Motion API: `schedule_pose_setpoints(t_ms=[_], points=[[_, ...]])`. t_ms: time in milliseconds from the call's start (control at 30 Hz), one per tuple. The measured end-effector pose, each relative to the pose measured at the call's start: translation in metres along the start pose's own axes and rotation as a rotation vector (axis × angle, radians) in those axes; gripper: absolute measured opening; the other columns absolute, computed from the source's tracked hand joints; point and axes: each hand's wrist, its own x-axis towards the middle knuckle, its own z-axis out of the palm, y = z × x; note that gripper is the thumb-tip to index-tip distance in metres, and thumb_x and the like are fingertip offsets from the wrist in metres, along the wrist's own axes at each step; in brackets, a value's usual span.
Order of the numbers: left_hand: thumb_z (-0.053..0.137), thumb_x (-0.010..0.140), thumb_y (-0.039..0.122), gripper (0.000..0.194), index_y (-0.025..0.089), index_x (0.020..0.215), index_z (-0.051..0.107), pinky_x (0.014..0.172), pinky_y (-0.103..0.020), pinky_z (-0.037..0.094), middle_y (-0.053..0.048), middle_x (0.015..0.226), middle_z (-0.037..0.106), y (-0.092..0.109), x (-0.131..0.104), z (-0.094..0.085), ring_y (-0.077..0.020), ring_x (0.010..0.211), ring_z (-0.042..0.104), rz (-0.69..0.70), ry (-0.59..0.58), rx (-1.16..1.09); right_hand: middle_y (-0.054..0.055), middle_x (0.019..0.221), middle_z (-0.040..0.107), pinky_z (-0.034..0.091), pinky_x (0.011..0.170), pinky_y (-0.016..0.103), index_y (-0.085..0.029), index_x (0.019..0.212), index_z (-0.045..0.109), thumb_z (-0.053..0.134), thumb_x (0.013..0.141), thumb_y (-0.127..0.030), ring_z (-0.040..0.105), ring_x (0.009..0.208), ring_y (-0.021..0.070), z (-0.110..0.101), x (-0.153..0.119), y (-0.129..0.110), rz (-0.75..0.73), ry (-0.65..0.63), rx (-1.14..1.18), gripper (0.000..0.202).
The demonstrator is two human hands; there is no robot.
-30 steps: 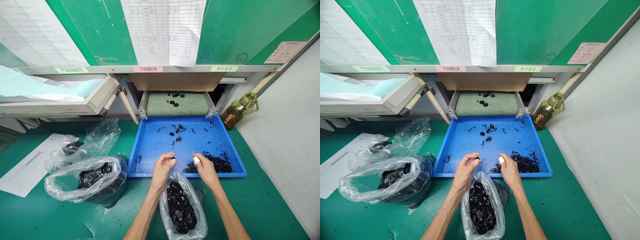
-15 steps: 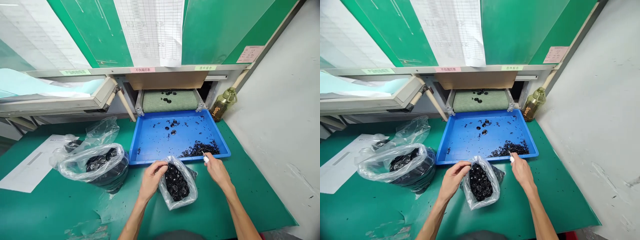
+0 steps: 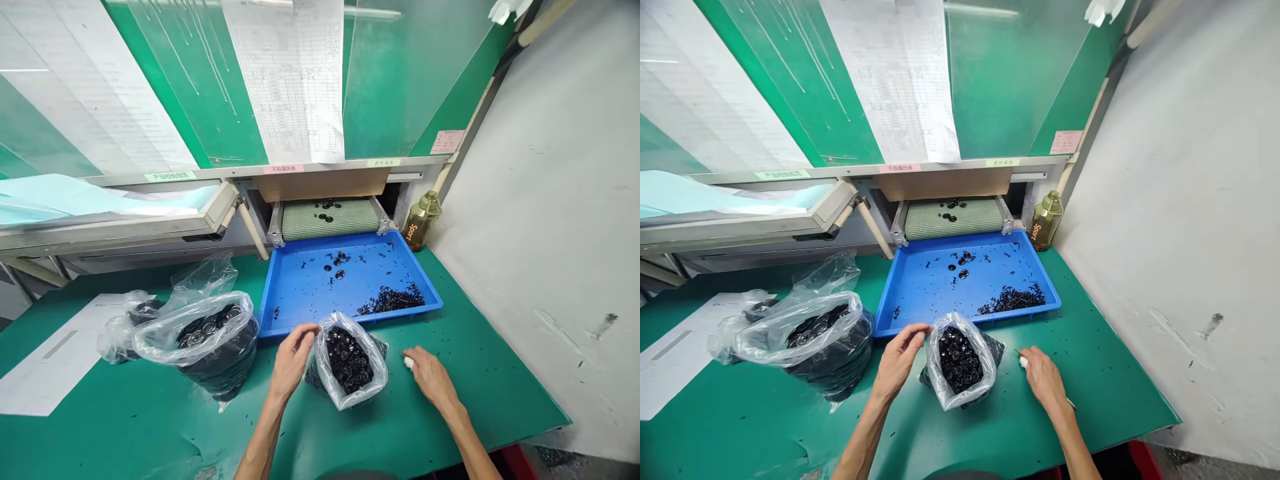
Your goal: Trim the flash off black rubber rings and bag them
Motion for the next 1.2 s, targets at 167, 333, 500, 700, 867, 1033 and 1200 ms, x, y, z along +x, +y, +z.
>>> schedule_pose_setpoints(t_ms=[167, 333, 500, 700, 867, 1033, 1200], points=[[0.055, 0.078, 0.039, 0.029, 0.018, 0.095, 0.063, 0.069, -0.028, 0.046, -0.007, 0.087, 0.069, -0.023, 0.049, -0.009, -0.019, 0.081, 0.062, -0.06, 0.073, -0.111, 0.007, 0.099, 0.062, 0.047, 0.073, 0.031, -0.022, 0.109, 0.06, 0.034, 0.082, -0.015, 0.061, 0.087, 0.0191, -0.017, 0.024, -0.021, -0.074, 0.075, 0.055, 0.038], [0.055, 0.073, 0.039, 0.029, 0.016, 0.088, 0.061, 0.059, -0.026, 0.044, -0.007, 0.079, 0.068, -0.04, 0.107, 0.004, -0.0176, 0.072, 0.062, -0.1, 0.04, -0.166, 0.005, 0.097, 0.063, 0.046, 0.077, 0.029, -0.021, 0.105, 0.062, 0.035, 0.084, -0.015, 0.059, 0.086, 0.0163, -0.045, 0.106, -0.076, -0.274, 0.167, 0.198, 0.034], [0.053, 0.074, 0.038, 0.028, 0.016, 0.09, 0.06, 0.057, -0.025, 0.044, -0.006, 0.078, 0.068, -0.057, 0.128, 0.01, -0.0168, 0.069, 0.062, -0.133, 0.05, -0.238, 0.003, 0.091, 0.062, 0.043, 0.075, 0.027, -0.02, 0.101, 0.063, 0.036, 0.083, -0.011, 0.058, 0.082, 0.0149, -0.038, 0.193, -0.118, -0.345, 0.056, 0.148, 0.034], [0.054, 0.076, 0.039, 0.028, 0.016, 0.093, 0.058, 0.056, -0.025, 0.043, -0.006, 0.077, 0.068, -0.059, 0.127, 0.007, -0.0163, 0.069, 0.061, -0.193, 0.097, -0.325, 0.008, 0.108, 0.06, 0.042, 0.075, 0.027, -0.018, 0.109, 0.061, 0.043, 0.075, -0.003, 0.057, 0.09, 0.0173, -0.001, 0.272, -0.132, -0.371, -0.123, 0.068, 0.042], [0.054, 0.077, 0.039, 0.028, 0.017, 0.092, 0.058, 0.057, -0.026, 0.043, -0.005, 0.077, 0.067, -0.061, 0.127, 0.008, -0.0163, 0.069, 0.061, -0.197, 0.087, -0.344, 0.008, 0.103, 0.063, 0.045, 0.075, 0.026, -0.016, 0.096, 0.067, 0.042, 0.075, -0.004, 0.06, 0.086, 0.0161, 0.024, 0.295, -0.124, -0.382, -0.192, 0.169, 0.035], [0.056, 0.076, 0.04, 0.028, 0.016, 0.092, 0.058, 0.055, -0.024, 0.042, -0.005, 0.077, 0.067, -0.063, 0.128, 0.007, -0.015, 0.067, 0.06, -0.211, 0.058, -0.381, 0.006, 0.083, 0.065, 0.05, 0.057, 0.025, -0.013, 0.098, 0.062, 0.033, 0.08, -0.014, 0.063, 0.061, 0.0139, 0.027, 0.28, -0.11, -0.267, -0.153, 0.372, 0.034], [0.056, 0.075, 0.049, 0.037, 0.015, 0.089, 0.056, 0.045, -0.021, 0.037, -0.005, 0.072, 0.066, -0.055, 0.135, 0.022, -0.0124, 0.056, 0.058, -0.267, 0.011, -0.438, 0.005, 0.082, 0.065, 0.049, 0.05, 0.024, -0.014, 0.106, 0.057, 0.034, 0.082, -0.02, 0.062, 0.054, 0.0126, 0.022, 0.246, -0.133, -0.249, -0.101, 0.527, 0.033]])
